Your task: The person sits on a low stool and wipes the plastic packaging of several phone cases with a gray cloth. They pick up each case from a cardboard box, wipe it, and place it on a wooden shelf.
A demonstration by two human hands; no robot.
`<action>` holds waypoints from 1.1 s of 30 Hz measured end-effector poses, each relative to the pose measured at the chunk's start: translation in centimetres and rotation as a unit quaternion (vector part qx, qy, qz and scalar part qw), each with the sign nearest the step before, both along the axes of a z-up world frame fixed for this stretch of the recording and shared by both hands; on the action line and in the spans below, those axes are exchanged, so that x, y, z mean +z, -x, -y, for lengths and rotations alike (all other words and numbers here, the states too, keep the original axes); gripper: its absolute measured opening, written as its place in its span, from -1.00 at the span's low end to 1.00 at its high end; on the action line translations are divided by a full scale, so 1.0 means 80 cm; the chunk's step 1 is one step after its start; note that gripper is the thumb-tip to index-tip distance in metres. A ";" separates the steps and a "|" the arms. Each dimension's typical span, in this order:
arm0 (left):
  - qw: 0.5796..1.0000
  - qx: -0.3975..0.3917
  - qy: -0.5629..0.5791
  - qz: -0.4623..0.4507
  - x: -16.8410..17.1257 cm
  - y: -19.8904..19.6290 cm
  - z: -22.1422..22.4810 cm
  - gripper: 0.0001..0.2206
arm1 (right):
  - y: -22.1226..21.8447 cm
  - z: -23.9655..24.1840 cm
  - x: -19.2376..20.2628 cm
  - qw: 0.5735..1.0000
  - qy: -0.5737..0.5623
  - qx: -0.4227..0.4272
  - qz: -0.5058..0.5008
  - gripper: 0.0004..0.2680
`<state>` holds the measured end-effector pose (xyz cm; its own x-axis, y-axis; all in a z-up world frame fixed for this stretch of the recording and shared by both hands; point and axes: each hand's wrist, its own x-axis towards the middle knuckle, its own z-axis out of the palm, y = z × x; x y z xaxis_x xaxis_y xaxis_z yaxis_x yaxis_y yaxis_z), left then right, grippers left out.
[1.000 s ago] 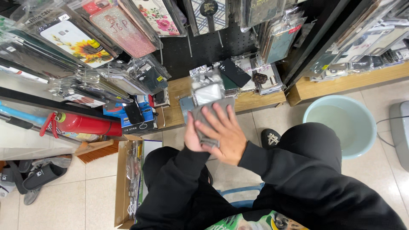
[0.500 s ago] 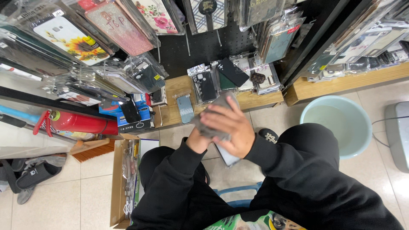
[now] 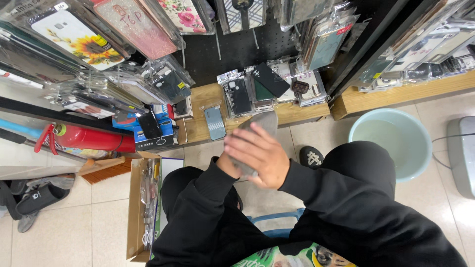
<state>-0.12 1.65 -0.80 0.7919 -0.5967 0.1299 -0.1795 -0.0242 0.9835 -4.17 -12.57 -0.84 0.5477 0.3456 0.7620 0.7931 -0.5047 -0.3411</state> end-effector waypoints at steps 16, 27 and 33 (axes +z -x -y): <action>0.965 0.052 0.211 -0.147 -0.058 -0.007 -0.019 -0.41 | -0.052 0.086 -0.113 0.780 -0.303 -0.230 -0.496 -0.66; 0.852 0.254 0.389 -0.242 -0.062 -0.050 -0.045 -0.60 | -0.025 0.035 0.005 0.654 -0.412 -0.211 -0.599 -0.46; 0.853 0.389 0.240 -0.251 -0.054 -0.038 -0.009 -0.43 | 0.012 0.025 -0.101 0.669 -0.435 -0.127 -0.589 -0.49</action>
